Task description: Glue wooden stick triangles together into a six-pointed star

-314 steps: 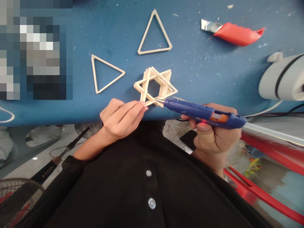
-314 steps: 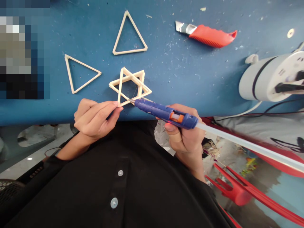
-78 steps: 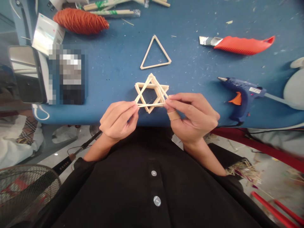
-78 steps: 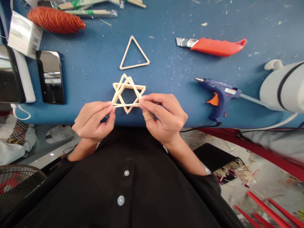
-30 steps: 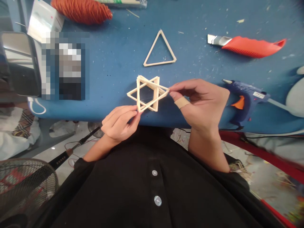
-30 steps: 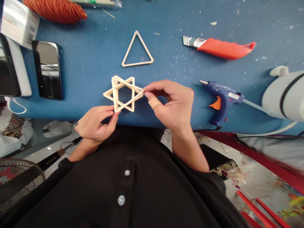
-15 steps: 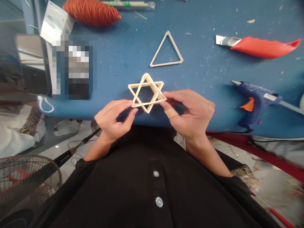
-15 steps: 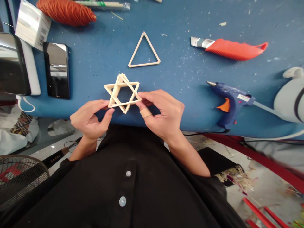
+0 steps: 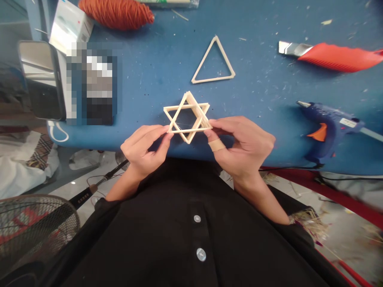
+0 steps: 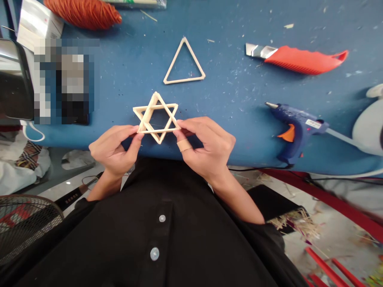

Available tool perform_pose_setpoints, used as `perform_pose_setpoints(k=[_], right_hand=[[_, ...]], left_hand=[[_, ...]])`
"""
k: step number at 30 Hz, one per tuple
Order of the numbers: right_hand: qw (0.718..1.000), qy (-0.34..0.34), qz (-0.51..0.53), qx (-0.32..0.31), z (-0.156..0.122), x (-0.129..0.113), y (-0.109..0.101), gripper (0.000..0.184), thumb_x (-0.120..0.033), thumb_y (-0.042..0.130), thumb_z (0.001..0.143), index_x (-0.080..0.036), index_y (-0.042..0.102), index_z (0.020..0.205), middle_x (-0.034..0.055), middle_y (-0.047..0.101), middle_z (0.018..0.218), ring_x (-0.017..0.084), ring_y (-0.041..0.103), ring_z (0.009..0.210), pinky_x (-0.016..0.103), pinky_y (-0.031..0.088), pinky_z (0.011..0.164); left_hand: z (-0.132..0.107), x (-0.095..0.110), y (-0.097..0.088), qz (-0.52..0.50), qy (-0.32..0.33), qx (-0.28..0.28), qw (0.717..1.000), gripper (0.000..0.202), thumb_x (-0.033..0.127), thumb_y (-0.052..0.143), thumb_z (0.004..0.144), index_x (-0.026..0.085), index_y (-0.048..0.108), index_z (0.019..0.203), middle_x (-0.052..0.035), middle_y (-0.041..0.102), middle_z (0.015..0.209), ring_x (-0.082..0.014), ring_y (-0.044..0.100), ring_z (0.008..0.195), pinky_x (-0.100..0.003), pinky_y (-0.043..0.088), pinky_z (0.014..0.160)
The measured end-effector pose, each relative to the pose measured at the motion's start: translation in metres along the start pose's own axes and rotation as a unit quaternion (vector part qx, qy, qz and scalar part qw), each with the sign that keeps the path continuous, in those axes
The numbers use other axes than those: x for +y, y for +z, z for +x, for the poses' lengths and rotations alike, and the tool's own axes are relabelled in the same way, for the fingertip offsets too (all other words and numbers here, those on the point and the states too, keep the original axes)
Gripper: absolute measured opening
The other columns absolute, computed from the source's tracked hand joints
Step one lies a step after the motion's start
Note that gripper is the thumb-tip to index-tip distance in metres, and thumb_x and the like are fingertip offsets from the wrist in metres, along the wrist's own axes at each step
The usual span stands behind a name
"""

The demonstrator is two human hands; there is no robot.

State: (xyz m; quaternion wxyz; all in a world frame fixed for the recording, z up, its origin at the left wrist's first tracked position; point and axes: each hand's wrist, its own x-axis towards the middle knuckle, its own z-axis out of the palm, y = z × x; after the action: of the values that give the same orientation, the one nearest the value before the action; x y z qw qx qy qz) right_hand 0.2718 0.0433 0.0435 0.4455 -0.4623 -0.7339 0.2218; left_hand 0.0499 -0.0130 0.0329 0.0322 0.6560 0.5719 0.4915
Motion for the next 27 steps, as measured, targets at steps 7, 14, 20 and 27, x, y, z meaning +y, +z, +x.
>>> perform_pose_setpoints(k=[7,14,20,27], right_hand=[[1.0,-0.004,-0.001,-0.003,-0.002,-0.001,-0.002,0.02,-0.016,0.085,0.093,-0.031,0.089,0.106,0.0011,0.089,0.093,0.022,0.082,0.072,0.037,0.069,0.066],[0.998,0.045,-0.021,-0.028,-0.002,-0.004,-0.005,0.011,-0.027,0.082,0.096,-0.035,0.089,0.1,0.001,0.089,0.092,0.026,0.083,0.072,0.044,0.073,0.066],[0.999,0.027,-0.013,-0.02,-0.002,-0.005,-0.005,0.013,-0.025,0.082,0.096,-0.034,0.087,0.103,0.002,0.088,0.093,0.025,0.082,0.074,0.044,0.071,0.066],[0.997,-0.06,-0.002,-0.043,0.001,0.003,-0.01,0.042,-0.035,0.08,0.096,-0.03,0.08,0.138,0.0125,0.086,0.124,0.037,0.082,0.108,0.056,0.071,0.09]], left_hand=[[0.001,-0.001,0.002,0.023,0.034,0.007,0.999,0.018,0.008,0.084,0.094,0.021,0.083,0.107,-0.0016,0.088,0.088,-0.0179,0.083,0.073,-0.029,0.067,0.072],[-0.001,-0.002,0.004,0.034,0.049,0.01,0.998,0.019,0.009,0.081,0.095,0.022,0.082,0.11,-0.002,0.087,0.086,-0.0191,0.082,0.072,-0.031,0.067,0.07],[-0.001,-0.001,0.001,0.073,0.02,-0.014,0.997,0.005,0.021,0.077,0.101,0.023,0.08,0.104,-0.0011,0.085,0.085,-0.0183,0.078,0.071,-0.035,0.067,0.067],[-0.002,-0.015,-0.007,0.055,-0.018,-0.021,0.998,0.035,0.054,0.074,0.106,0.025,0.08,0.124,-0.0123,0.076,0.113,-0.028,0.075,0.109,-0.048,0.064,0.079]])
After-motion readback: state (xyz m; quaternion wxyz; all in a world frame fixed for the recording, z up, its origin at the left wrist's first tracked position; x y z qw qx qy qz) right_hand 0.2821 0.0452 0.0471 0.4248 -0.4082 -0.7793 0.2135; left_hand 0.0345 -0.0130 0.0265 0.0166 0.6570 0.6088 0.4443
